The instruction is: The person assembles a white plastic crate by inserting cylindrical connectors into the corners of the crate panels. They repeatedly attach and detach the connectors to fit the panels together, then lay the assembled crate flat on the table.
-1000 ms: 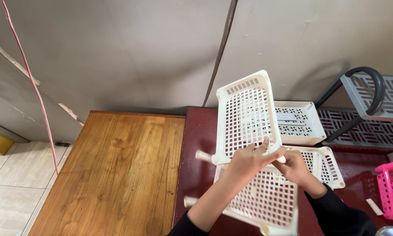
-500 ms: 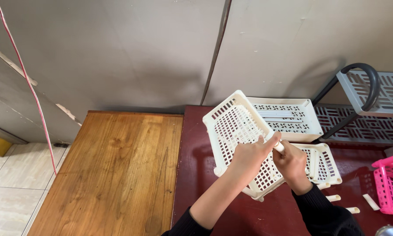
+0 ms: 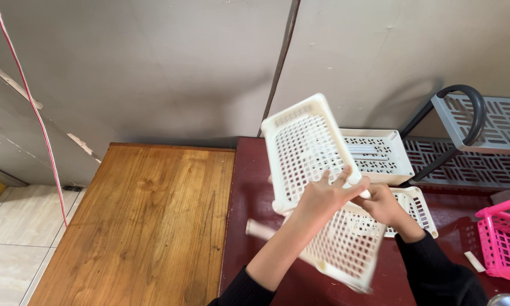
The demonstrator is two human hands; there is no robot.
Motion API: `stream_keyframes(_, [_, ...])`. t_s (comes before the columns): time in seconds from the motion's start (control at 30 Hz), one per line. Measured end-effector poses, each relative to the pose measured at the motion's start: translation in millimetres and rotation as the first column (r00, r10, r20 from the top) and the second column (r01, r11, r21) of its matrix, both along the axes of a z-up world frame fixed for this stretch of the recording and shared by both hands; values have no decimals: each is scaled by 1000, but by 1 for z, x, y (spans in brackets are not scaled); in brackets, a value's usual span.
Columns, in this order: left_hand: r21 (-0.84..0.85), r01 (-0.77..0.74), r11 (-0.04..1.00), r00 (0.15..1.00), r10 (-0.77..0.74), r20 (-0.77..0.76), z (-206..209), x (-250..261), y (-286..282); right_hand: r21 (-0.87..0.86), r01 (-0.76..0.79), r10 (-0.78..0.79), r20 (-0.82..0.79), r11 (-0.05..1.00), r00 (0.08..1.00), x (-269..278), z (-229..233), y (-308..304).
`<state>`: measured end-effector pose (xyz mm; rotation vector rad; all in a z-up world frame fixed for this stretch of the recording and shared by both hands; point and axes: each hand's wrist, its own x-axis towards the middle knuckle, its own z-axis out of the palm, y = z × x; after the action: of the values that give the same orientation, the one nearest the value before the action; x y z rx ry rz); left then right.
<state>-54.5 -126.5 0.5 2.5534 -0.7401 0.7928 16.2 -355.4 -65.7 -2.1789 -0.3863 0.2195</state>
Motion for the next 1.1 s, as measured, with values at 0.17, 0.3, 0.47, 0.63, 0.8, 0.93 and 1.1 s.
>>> stream_keyframes(0.17, [-4,28,1000,987,-27,159,-13,21,11,35,101,-101,6,994,995,-5,-13,-37])
stream_keyframes(0.3, [-137,-68,988,990,83,110,-15,41,73,187,140,-158,86,972,984,-22,-10,-71])
stream_keyframes(0.47, [63,-274,960,942,254,218,-50,54,123,235,188,-268,376,954,887,-40,10,-90])
stream_keyframes(0.63, [267,-260,928,899,334,-283,-152,77,129,245,329,-410,501,912,762,-45,32,-98])
stream_keyframes(0.8, [223,-176,959,983,185,-20,-260,89,95,336,380,-505,512,862,694,-53,30,-118])
stream_keyframes(0.93, [363,-99,926,976,162,-148,-302,80,77,397,391,-551,478,830,684,-56,23,-137])
stream_keyframes(1.1, [434,15,901,938,138,-317,-323,65,61,400,424,-579,474,813,664,-53,7,-143])
